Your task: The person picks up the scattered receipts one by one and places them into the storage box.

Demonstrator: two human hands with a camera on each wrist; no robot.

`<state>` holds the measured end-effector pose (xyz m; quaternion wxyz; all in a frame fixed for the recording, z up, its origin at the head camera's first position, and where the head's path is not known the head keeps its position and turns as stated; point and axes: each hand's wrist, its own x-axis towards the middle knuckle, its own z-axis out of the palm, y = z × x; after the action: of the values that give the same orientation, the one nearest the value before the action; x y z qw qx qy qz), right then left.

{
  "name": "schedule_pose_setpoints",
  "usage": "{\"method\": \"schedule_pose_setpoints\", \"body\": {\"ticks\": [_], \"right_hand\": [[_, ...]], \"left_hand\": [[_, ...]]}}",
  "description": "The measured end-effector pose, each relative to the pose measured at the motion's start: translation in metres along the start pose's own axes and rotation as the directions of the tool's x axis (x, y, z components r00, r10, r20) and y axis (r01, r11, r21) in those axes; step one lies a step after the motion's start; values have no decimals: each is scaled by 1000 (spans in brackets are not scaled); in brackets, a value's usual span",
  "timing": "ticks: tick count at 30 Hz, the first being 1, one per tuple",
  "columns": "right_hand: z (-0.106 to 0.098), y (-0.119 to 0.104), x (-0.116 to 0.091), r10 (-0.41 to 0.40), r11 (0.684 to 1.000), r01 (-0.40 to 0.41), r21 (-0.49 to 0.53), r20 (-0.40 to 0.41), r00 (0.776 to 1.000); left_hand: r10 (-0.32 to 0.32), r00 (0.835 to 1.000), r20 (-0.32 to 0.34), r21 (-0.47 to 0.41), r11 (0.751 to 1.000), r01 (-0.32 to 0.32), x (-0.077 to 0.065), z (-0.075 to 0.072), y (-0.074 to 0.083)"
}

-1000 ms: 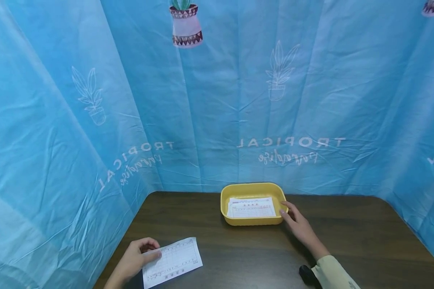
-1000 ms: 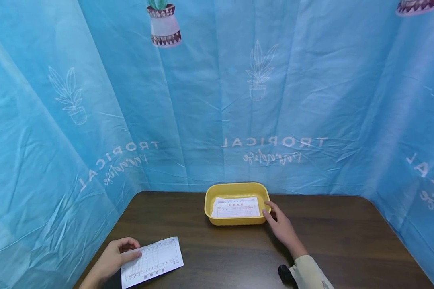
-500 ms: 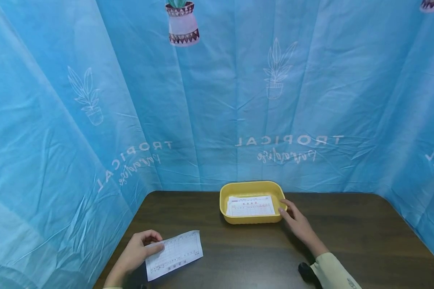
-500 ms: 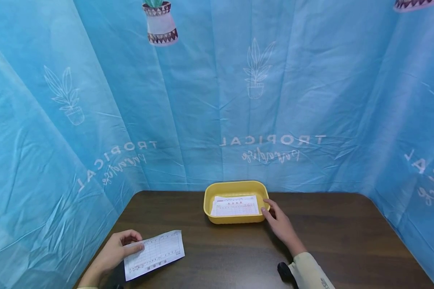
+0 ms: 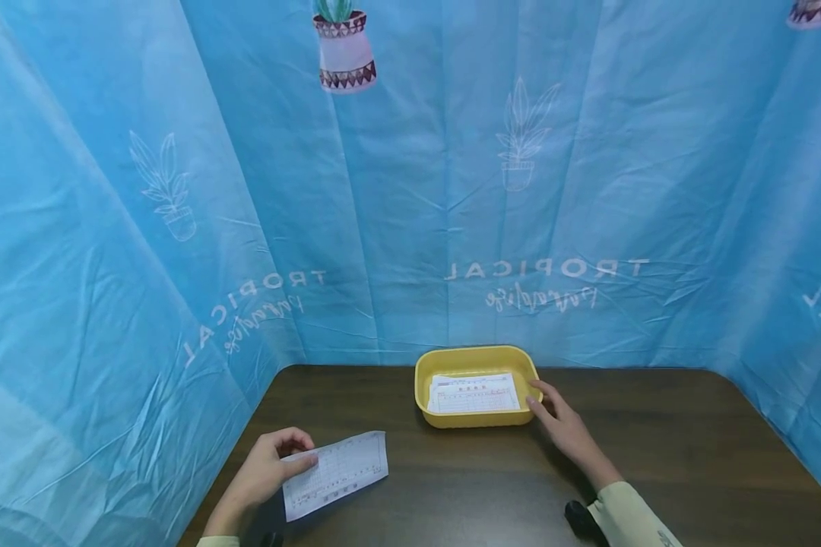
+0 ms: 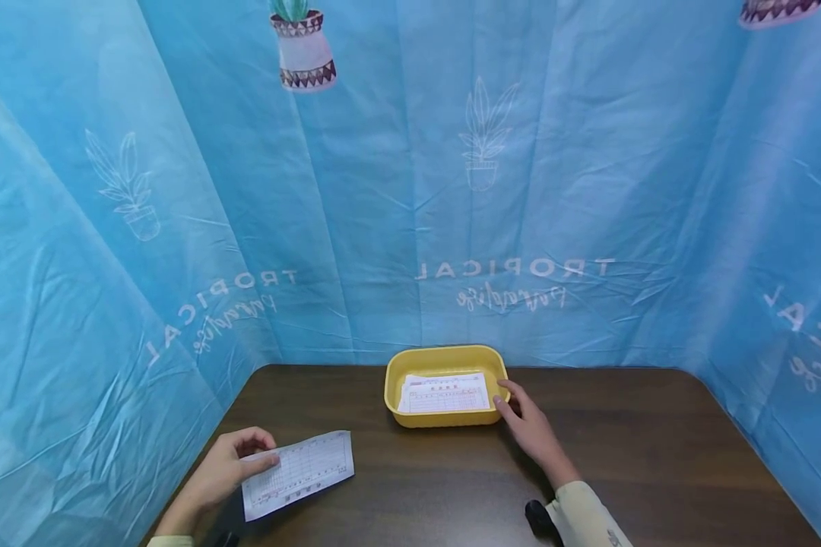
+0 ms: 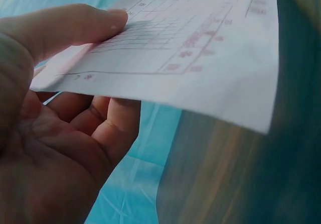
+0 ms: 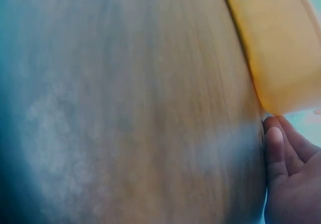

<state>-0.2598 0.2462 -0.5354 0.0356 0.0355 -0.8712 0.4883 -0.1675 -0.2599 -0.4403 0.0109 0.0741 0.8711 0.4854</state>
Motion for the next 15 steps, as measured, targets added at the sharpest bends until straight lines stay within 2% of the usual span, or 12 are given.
{"method": "schedule_pose_setpoints", "body": {"ticks": [15], "right_hand": [[1, 0, 1, 19, 1000, -19, 3, 6, 1000]], "left_hand": [[78, 997, 21, 15, 997, -79, 18, 11, 14]]}}
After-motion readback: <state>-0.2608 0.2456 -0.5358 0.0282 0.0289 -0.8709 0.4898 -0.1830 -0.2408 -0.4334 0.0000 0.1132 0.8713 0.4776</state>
